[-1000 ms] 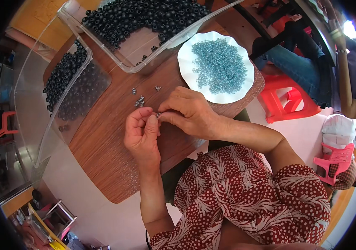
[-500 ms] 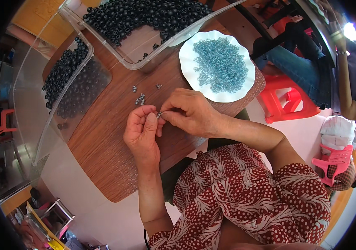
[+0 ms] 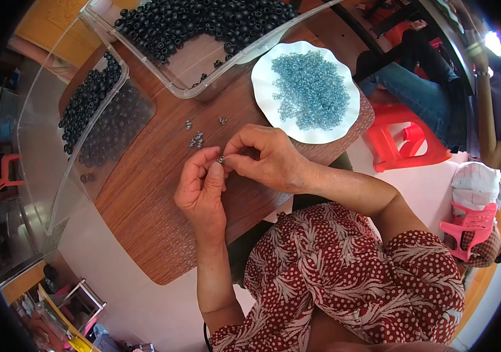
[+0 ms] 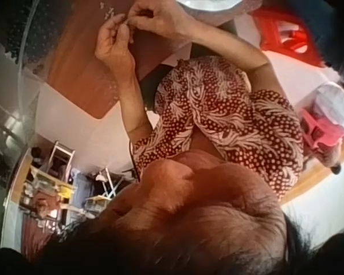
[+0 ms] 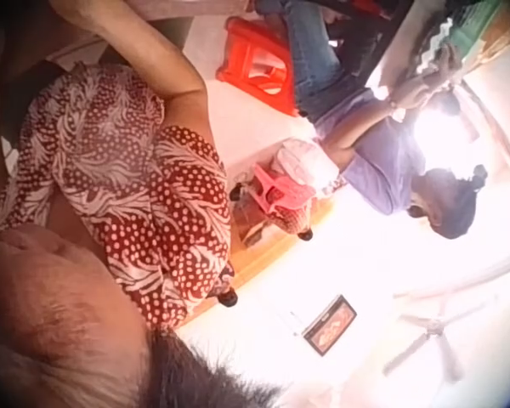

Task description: Manually fitting small metal rings onto black circular components at a workbench.

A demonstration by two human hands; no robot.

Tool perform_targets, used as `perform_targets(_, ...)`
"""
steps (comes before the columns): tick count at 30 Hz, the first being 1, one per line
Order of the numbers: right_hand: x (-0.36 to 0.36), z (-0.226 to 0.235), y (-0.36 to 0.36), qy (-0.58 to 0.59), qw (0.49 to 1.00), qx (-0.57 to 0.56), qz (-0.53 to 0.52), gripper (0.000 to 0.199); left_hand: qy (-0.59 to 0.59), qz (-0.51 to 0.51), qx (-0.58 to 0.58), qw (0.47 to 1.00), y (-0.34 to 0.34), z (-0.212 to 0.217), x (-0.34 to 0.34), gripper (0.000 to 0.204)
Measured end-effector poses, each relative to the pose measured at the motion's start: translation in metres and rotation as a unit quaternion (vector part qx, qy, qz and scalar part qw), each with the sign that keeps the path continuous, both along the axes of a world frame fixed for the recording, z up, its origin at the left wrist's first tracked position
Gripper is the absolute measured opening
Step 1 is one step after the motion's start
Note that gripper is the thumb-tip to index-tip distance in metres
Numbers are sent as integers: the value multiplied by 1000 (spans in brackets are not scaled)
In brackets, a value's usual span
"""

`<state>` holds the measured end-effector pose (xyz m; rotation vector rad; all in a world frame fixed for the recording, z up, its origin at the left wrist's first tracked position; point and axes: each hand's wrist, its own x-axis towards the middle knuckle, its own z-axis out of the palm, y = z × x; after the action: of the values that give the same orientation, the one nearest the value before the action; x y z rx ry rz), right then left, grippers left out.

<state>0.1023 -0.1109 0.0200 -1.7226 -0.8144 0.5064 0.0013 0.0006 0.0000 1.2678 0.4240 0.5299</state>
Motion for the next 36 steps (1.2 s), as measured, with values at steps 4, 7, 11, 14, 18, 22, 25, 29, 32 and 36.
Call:
perform_targets(4,2,0,0,-1,1000,-2,17,12,1,-20,-4,1000,1,-1,-1,19)
perform_targets(7,5,3,-1,-42,998,6,41,14,-23,-32,-72,997,5,-1,0,19)
perform_targets(11,6,3,0,36,998,15,47,14,-29,-47,-116,992,6,-2,-1,20)
perform_targets(14,7,2,0,111,992,6,53,12,-19,-49,-106,993,4,0,0,20)
perform_targets(18,9,5,0,178,983,6,41,12,-13,-60,-79,995,6,-2,-1,20)
perform_targets(22,9,-3,1,30,999,-31,-18,13,58,-6,44,997,0,1,-1,21)
perform_targets(25,12,-11,1,-193,980,-39,-21,12,40,70,173,982,-1,-1,0,24)
perform_targets(29,8,-14,2,-281,958,-21,-54,18,68,113,110,985,4,-3,-2,24)
perform_targets(32,13,-17,4,-329,942,-30,-58,20,55,126,64,988,4,0,-1,22)
perform_targets(36,13,-19,22,-396,915,-78,-30,26,49,144,17,988,6,-1,1,22)
